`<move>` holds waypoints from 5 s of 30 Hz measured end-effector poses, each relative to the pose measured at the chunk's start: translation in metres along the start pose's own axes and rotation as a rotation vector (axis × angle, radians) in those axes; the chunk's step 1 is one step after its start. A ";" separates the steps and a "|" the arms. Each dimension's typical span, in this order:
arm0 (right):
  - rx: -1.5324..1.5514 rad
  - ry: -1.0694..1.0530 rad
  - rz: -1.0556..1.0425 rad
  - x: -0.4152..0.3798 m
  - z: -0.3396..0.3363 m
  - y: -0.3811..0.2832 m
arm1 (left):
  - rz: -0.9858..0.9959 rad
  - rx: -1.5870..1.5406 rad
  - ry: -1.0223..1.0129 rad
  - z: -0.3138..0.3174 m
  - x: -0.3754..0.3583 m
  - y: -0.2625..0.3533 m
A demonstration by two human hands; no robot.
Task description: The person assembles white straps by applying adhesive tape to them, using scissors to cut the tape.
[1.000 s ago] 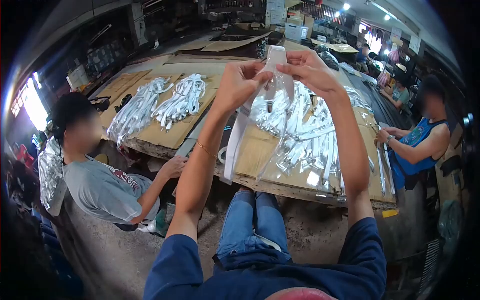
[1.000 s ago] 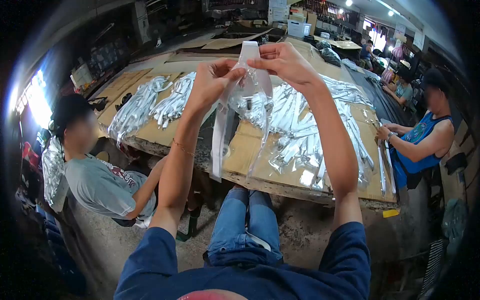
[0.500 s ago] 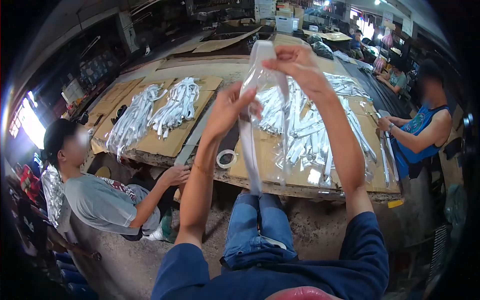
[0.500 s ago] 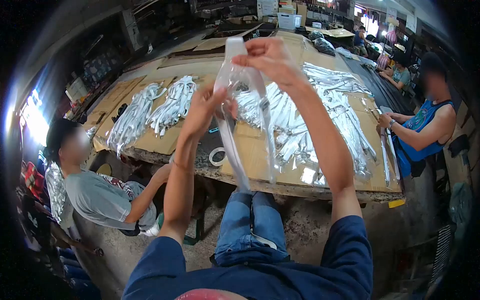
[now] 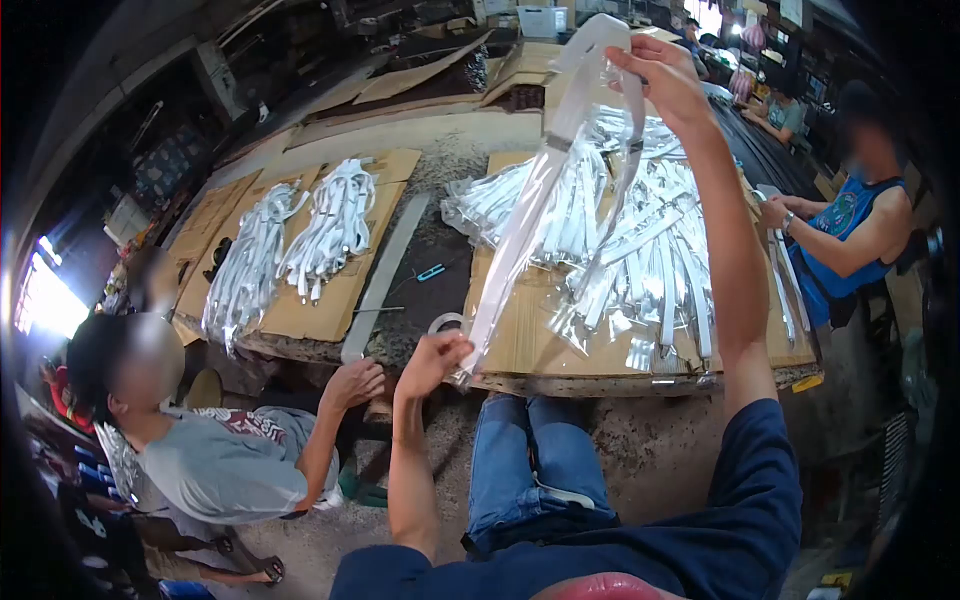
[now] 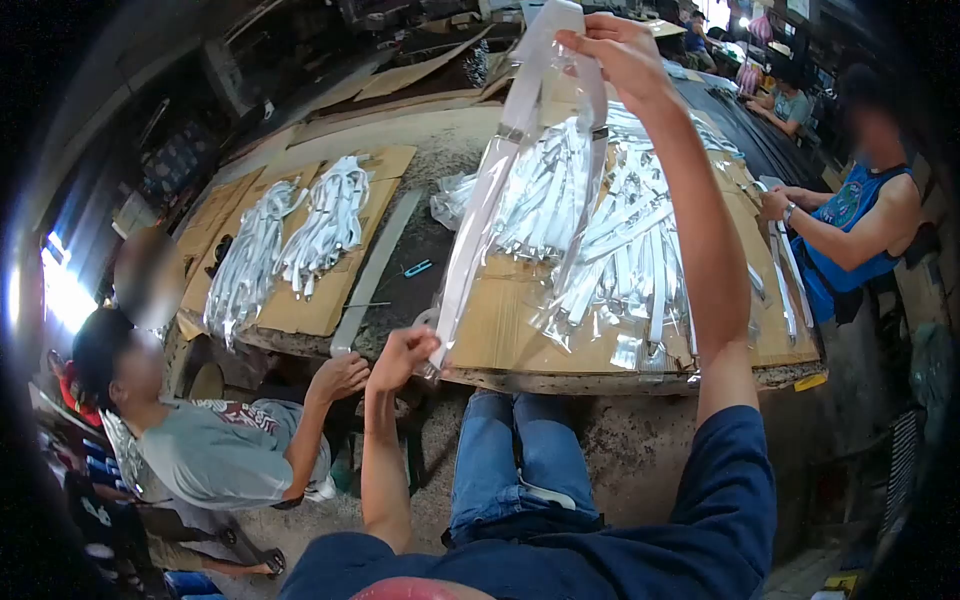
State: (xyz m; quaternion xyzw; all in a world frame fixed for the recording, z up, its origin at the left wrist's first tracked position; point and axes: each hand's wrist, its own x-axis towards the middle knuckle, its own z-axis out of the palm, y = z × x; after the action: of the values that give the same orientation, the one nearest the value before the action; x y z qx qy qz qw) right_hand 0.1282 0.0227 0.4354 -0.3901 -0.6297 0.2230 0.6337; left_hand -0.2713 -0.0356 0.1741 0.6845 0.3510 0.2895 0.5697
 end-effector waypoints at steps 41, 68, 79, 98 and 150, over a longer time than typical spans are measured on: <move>-0.345 0.405 0.504 0.162 -0.102 0.562 | 0.189 0.120 1.020 -0.023 0.344 -0.160; -1.087 -0.215 0.641 -0.076 -0.082 0.427 | 0.299 0.568 0.863 0.006 0.342 -0.164; -1.190 0.001 0.214 0.003 -0.009 0.369 | 0.364 0.605 1.009 0.003 0.344 -0.159; -0.225 0.600 0.818 0.097 -0.134 0.562 | 0.260 0.635 0.955 0.001 0.346 -0.165; -1.572 0.520 0.395 -0.038 -0.249 0.442 | 0.270 0.539 1.112 0.004 0.345 -0.156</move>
State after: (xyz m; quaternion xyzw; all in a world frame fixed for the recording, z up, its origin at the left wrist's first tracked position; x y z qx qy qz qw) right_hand 0.4579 0.2032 0.0932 -0.8582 -0.3563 -0.2696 0.2526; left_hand -0.0900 0.2579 0.0185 0.5895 0.5656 0.5727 0.0680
